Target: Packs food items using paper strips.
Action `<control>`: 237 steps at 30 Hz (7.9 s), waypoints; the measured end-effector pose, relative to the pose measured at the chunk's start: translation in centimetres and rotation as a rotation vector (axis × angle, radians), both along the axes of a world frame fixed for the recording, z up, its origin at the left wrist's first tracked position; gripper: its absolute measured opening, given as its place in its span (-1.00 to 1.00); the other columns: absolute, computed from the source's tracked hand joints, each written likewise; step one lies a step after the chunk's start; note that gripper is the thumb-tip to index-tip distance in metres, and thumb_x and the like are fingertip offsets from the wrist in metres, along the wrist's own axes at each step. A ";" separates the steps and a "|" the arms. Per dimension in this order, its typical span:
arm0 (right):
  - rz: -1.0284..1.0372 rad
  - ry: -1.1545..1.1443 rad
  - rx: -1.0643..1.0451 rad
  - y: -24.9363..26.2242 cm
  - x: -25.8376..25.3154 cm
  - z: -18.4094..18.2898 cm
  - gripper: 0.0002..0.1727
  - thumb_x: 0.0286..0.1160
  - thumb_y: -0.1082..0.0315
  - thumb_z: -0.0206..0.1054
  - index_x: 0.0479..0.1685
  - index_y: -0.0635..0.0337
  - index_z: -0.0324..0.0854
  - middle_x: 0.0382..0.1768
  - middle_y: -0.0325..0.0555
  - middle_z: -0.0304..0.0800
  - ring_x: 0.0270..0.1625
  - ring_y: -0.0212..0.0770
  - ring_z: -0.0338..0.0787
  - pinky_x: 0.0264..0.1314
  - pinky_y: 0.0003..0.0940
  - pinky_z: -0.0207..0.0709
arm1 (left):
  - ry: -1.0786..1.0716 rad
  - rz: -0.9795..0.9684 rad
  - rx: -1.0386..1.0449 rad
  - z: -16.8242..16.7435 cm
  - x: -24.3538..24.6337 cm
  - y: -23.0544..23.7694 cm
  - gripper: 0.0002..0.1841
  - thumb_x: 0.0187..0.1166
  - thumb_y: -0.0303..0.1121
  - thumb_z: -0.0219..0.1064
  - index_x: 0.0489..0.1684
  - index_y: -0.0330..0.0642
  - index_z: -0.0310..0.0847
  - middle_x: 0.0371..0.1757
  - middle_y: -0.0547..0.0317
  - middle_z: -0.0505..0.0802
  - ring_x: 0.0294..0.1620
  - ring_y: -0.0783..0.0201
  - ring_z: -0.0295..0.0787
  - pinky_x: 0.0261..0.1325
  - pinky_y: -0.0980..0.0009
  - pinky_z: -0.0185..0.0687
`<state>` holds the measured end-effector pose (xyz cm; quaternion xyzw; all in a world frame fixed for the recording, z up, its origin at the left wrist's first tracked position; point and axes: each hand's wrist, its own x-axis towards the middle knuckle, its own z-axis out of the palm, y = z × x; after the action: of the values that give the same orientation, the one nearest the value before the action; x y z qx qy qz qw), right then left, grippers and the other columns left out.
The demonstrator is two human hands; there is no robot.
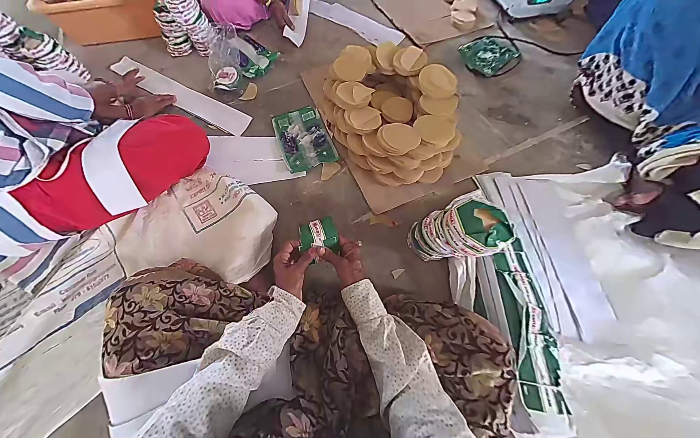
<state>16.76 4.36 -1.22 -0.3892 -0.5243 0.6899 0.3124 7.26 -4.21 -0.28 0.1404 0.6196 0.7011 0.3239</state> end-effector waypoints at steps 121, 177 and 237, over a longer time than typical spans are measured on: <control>-0.039 -0.063 0.056 0.2 0.3 -0.8 -0.83 0.32 0.34 0.55 -0.35 0.27 0.76 -0.43 -0.26 0.81 -0.34 -0.55 0.74 -0.12 -0.50 0.63 | 0.265 -0.187 0.067 -1.8 -1.0 1.5 -0.75 0.48 -0.65 0.26 0.08 -0.57 0.58 -0.09 0.22 0.88 0.02 0.57 0.80 0.26 0.56 0.69; 0.257 0.219 -0.176 -6.8 4.2 16.7 -0.82 0.33 0.68 0.38 -0.37 0.18 0.70 -0.42 -0.28 0.88 -0.32 -0.47 0.84 -0.11 -0.51 0.75 | -0.385 -0.421 0.463 6.7 -0.4 -9.3 -0.82 0.38 -0.42 0.44 -0.13 0.03 0.80 -0.17 0.36 0.96 -0.09 0.46 0.89 0.07 0.42 0.79; -0.413 0.071 0.317 -13.1 0.1 10.5 -0.83 0.15 0.60 0.51 -0.45 0.24 0.60 -0.59 -0.25 0.72 -0.55 -0.44 0.71 -0.45 -0.56 0.64 | -0.392 0.325 0.250 10.8 5.6 -8.1 -0.52 0.40 -0.82 0.33 0.34 -0.47 0.43 0.06 0.02 0.83 0.07 0.37 0.80 0.21 0.47 0.73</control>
<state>16.82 -8.77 9.30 -0.4096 -0.5240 0.5340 0.5220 12.87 -12.34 10.51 -0.0599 0.4683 0.8286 0.3009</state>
